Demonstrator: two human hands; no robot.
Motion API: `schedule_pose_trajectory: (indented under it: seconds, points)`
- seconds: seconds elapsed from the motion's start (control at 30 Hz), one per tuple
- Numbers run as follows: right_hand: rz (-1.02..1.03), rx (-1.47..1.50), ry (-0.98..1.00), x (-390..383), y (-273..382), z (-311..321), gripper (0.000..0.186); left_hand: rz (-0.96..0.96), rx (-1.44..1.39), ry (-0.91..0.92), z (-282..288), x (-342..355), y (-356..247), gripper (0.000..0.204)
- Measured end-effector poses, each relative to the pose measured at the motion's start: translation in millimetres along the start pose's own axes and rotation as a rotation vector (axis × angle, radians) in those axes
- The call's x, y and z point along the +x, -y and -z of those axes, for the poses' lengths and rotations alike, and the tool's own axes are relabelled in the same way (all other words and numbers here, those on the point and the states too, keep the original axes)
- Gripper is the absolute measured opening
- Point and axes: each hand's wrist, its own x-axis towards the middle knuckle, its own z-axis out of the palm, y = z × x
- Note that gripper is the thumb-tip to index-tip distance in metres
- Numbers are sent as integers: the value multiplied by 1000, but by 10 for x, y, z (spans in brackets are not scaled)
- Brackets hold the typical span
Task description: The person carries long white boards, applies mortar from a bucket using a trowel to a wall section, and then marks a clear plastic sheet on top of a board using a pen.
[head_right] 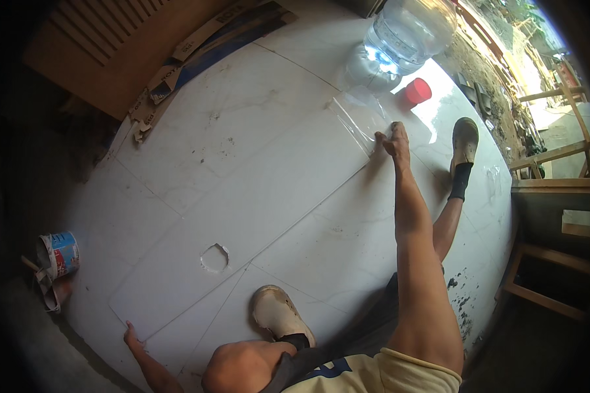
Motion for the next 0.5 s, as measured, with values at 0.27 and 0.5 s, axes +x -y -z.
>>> schedule_pose_trajectory:
  seconds: [0.27,0.5]
  points:
    - [-6,11,85,40,32,103,76,-17,39,-97,-12,95,-2,80]
    - [45,27,27,-476,-288,138,71,-59,65,-65,47,342,-193,79]
